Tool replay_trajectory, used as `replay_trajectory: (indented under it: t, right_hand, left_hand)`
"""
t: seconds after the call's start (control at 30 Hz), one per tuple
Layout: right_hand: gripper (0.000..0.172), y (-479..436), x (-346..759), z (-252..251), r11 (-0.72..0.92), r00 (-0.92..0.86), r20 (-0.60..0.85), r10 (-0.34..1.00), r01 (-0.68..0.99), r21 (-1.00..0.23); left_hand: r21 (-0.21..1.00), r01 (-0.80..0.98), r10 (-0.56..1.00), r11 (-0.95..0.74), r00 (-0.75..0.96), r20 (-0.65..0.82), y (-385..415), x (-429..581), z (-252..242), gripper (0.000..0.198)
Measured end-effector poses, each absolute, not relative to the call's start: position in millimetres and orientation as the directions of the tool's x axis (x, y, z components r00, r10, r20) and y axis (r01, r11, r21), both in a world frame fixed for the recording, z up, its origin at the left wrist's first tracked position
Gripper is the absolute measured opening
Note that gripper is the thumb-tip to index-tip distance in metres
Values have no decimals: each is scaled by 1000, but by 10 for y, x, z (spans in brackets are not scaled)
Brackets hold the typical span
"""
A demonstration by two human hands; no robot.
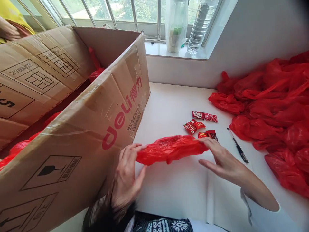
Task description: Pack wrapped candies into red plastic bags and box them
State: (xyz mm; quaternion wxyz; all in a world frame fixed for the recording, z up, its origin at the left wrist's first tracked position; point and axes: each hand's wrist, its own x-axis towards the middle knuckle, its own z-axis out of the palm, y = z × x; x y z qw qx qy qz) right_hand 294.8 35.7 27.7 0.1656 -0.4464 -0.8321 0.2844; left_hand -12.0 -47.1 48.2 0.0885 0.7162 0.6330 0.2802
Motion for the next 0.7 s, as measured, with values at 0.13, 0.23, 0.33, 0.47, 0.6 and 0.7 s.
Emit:
replay_trajectory:
  t: [0.13, 0.23, 0.33, 0.47, 0.6, 0.7]
  right_hand:
    - [44, 372, 2568, 428, 623, -674, 138, 726, 559, -547]
    - [11, 408, 2282, 493, 578, -635, 142, 759, 559, -594]
    - [17, 390, 2147, 462, 474, -530, 134, 837, 581, -661]
    - [15, 379, 2278, 337, 311, -351, 121, 928, 557, -770]
    - [16, 449, 2550, 198, 146, -177, 65, 982, 492, -858]
    - [19, 460, 2669, 242, 76, -122, 25, 992, 437, -896]
  left_hand:
    - [319, 848, 896, -424, 339, 288, -304, 150, 538, 49]
    - [222, 866, 877, -449, 379, 296, -143, 230, 450, 36]
    - [240, 855, 869, -460, 378, 319, -98, 168, 369, 20]
    - [384, 808, 871, -447, 295, 393, -192, -10, 400, 10]
    - [721, 593, 930, -358, 162, 329, -246, -169, 503, 4]
    - [861, 391, 936, -325, 263, 233, -256, -250, 586, 4]
